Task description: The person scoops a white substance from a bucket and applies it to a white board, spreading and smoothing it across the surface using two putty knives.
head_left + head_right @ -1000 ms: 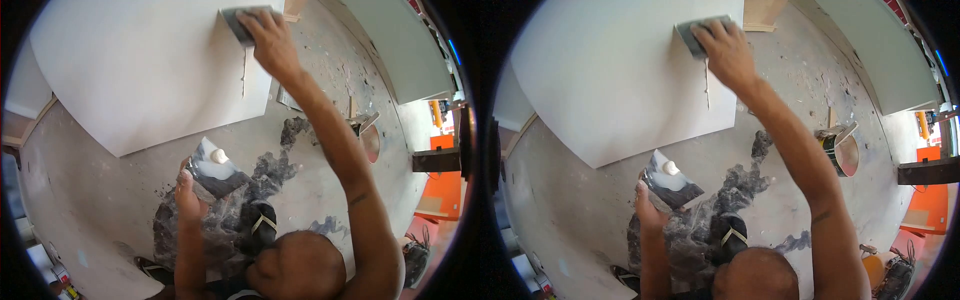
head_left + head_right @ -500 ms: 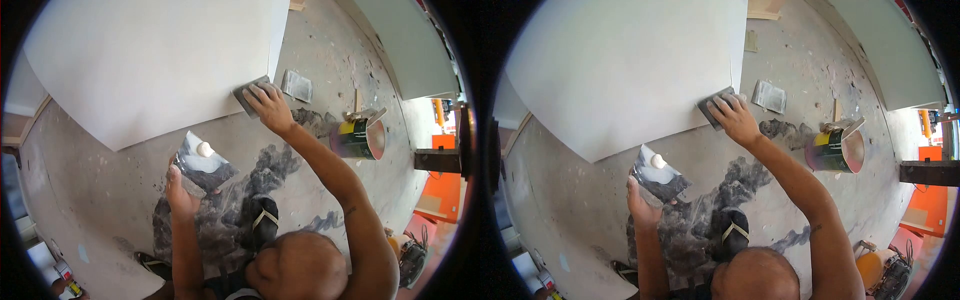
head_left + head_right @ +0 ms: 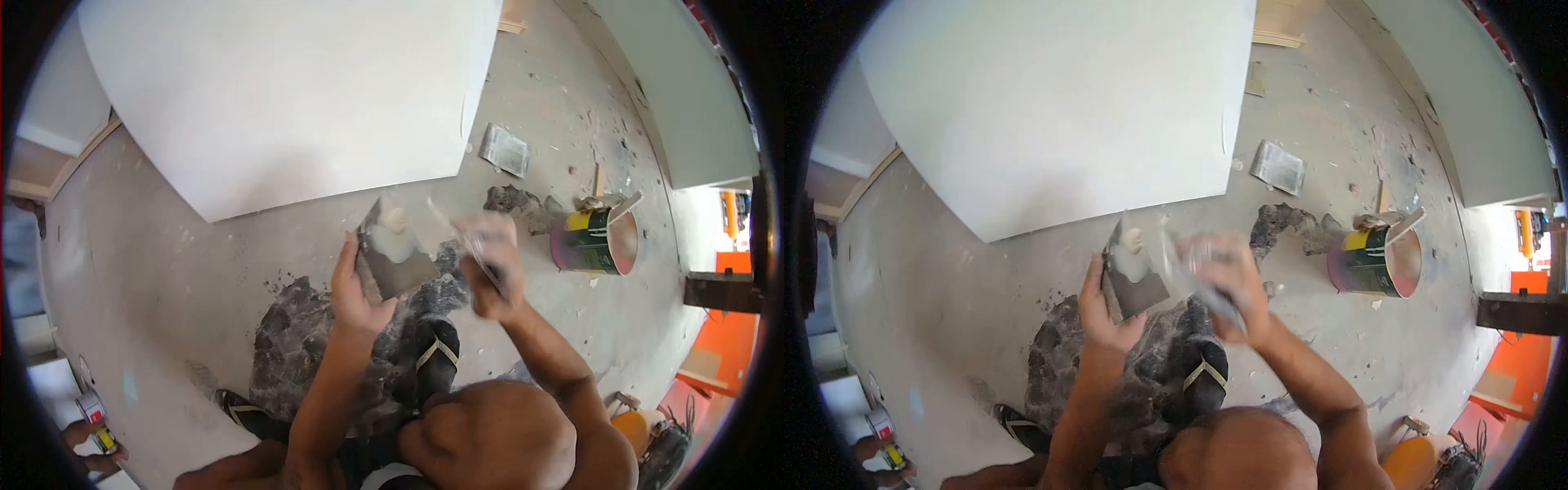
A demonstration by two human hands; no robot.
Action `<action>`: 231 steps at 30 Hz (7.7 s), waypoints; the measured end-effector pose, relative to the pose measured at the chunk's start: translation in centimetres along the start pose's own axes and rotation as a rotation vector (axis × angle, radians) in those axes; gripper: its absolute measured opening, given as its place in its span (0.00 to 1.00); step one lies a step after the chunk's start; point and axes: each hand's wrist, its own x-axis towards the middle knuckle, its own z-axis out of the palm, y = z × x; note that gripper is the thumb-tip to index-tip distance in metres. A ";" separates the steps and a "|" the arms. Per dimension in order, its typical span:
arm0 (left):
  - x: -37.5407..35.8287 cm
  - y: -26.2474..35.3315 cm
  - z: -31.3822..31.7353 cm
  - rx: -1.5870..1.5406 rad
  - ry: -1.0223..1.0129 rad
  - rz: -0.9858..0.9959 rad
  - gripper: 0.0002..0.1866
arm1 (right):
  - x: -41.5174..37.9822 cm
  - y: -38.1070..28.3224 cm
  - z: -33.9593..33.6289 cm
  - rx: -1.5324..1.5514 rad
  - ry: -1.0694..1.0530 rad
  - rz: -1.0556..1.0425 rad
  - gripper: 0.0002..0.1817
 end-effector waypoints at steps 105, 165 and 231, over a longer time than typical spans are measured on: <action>-0.8 1.4 2.6 0.433 -0.064 0.123 0.30 | 1.9 4.9 -1.0 -0.171 -0.364 -0.035 0.37; -2.3 -0.6 1.4 0.555 -0.138 0.160 0.30 | 0.4 5.7 -2.4 -0.224 -0.262 0.064 0.34; -1.0 -3.8 4.8 0.429 -0.251 0.045 0.25 | -3.2 2.5 -4.1 -0.224 0.181 0.186 0.24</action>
